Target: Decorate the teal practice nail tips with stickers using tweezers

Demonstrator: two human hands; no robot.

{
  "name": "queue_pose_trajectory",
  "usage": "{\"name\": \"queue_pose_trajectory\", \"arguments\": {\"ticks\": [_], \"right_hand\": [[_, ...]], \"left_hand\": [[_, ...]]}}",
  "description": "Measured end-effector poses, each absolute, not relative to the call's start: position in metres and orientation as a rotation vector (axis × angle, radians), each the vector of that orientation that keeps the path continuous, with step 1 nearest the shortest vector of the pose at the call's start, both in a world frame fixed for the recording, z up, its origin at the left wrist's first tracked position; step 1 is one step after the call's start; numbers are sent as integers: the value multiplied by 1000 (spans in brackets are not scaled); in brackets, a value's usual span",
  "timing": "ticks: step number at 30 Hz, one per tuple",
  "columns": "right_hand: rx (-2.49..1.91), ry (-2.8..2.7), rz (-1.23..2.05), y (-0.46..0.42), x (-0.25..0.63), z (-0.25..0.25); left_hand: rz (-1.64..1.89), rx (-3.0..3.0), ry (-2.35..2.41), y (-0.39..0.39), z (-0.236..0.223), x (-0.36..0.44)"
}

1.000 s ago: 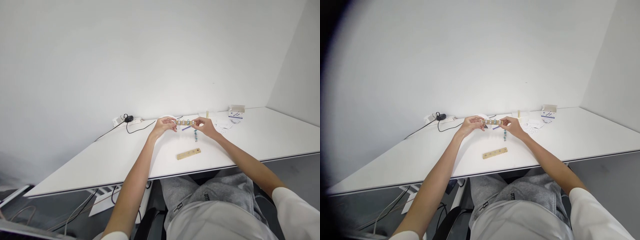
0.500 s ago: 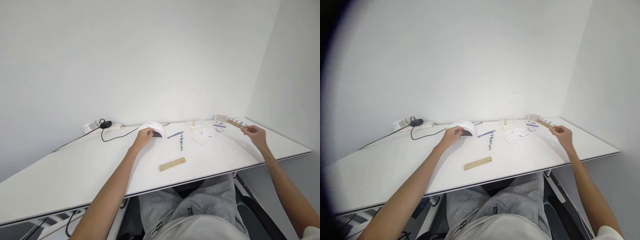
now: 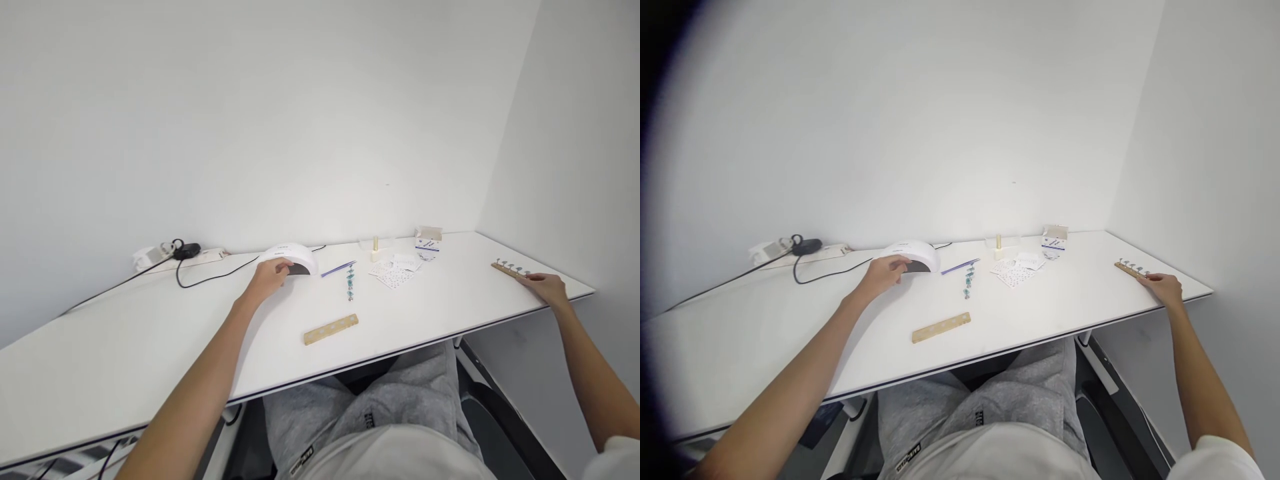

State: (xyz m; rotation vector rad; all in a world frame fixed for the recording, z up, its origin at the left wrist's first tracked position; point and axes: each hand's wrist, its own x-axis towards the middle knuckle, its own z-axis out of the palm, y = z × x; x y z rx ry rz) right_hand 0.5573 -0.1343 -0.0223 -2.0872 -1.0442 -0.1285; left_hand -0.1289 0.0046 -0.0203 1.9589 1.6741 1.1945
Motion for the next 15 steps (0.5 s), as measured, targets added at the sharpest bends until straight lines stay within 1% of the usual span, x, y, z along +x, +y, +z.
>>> {"name": "queue_pose_trajectory", "arguments": {"ticks": [2,6,9,15], "right_hand": [[-2198,-946,-46,-129,558,-23],[-2273,-894,-46,-126,558,-24],[-2298,-856,-83,-127,560,-28],[-2246,-778,-177,-131,570,-40]], "left_hand": [[1165,1988,1666,6,-23,-130],[1087,2043,1682,11,-30,-132],[1044,2031,1683,13,-34,-133],[1099,1979,1628,11,-34,-131]]}}
